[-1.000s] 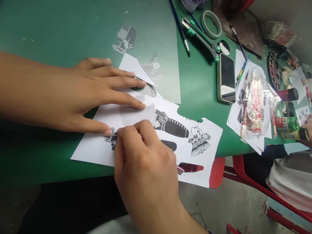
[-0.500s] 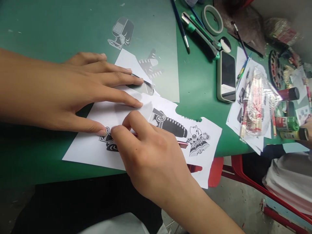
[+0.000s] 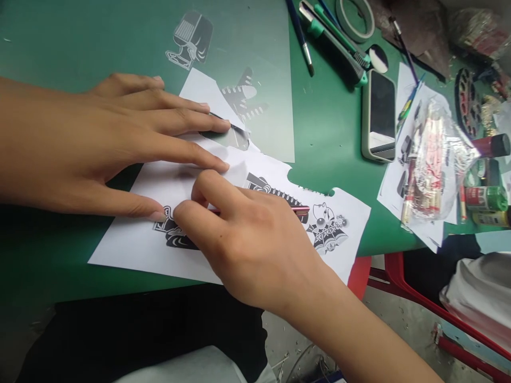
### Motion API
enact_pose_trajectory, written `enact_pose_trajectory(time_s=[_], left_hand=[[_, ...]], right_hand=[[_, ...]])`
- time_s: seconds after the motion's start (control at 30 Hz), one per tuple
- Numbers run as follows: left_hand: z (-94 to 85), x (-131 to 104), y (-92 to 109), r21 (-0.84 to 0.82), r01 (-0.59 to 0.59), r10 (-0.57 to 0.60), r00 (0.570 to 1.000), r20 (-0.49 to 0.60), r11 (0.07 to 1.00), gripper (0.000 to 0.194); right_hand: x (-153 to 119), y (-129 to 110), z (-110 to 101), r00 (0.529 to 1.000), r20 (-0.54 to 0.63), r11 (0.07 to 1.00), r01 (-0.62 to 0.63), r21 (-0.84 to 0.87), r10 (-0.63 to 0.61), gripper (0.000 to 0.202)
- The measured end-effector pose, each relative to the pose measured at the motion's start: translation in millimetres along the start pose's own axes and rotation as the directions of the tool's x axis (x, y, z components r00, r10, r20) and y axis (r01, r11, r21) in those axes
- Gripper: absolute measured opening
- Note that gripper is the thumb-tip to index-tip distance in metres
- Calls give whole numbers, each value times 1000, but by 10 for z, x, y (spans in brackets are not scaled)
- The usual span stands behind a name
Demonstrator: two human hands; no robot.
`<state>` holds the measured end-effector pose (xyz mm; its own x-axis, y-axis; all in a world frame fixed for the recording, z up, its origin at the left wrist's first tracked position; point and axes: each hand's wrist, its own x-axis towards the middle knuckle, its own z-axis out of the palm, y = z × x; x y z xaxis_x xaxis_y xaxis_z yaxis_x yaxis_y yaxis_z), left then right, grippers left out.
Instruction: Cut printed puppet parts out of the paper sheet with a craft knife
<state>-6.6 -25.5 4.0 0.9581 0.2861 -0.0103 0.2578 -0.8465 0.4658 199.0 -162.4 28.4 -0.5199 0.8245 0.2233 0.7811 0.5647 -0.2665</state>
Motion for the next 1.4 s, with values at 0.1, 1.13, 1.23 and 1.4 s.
enact_pose_trajectory(time_s=[0.1, 1.13, 1.23, 1.4], left_hand=[[-6, -3, -10, -8, -7, 7, 1000, 0, 1000, 63], [-25, -14, 22, -61, 11, -10, 1000, 16, 998, 58], [-47, -11, 42, -80, 23, -21, 999, 33, 996, 60], [-65, -8, 42, -88, 15, -13, 999, 30, 996, 59]], right_hand=[[17, -23, 8, 998, -18, 998, -60, 16, 61, 17], [37, -138, 29, 993, -38, 993, -114, -19, 113, 16], [36, -143, 31, 993, -40, 993, -115, -28, 114, 16], [41, -140, 45, 993, -40, 993, -110, -32, 108, 17]])
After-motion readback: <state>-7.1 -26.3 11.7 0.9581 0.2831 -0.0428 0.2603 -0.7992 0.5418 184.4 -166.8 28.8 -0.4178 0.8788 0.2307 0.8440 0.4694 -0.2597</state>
